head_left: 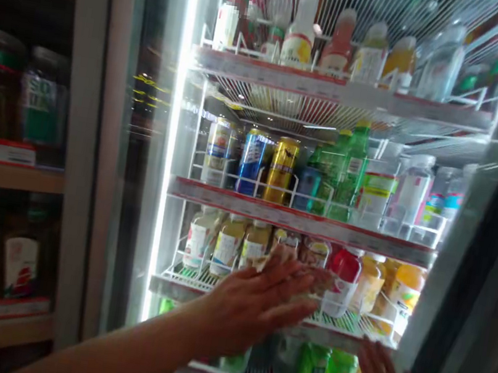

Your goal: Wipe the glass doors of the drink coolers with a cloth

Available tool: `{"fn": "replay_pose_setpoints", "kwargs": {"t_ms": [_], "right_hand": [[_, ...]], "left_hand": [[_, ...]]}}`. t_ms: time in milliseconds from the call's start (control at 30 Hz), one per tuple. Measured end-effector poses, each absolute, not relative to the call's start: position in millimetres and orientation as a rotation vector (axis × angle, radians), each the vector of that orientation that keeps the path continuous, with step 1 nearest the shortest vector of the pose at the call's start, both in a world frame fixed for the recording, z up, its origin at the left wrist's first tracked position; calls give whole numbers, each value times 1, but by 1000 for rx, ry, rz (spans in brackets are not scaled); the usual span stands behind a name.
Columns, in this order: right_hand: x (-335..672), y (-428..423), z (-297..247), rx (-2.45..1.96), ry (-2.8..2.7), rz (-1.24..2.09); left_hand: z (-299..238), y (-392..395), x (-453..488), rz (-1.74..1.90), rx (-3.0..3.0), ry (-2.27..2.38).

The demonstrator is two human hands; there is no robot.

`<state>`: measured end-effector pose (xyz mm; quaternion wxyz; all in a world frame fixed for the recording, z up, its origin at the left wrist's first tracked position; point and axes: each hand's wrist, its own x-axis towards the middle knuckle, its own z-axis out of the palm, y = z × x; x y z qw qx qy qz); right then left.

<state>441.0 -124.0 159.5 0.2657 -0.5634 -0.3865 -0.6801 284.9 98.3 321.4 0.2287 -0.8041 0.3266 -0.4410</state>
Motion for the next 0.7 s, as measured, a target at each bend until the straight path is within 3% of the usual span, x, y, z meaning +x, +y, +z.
{"fn": "replay_pose_setpoints", "kwargs": {"t_ms": [167, 400, 700], "right_hand": [[395, -125, 268, -1406, -1268, -1716], [349, -160, 447, -1606, -1252, -1442], [323, -203, 544, -1246, -1186, -224]], "left_hand": [[404, 67, 282, -1094, -2236, 1126], [529, 5, 265, -1242, -2379, 1197], [613, -26, 241, -1115, -2088, 1213]]}}
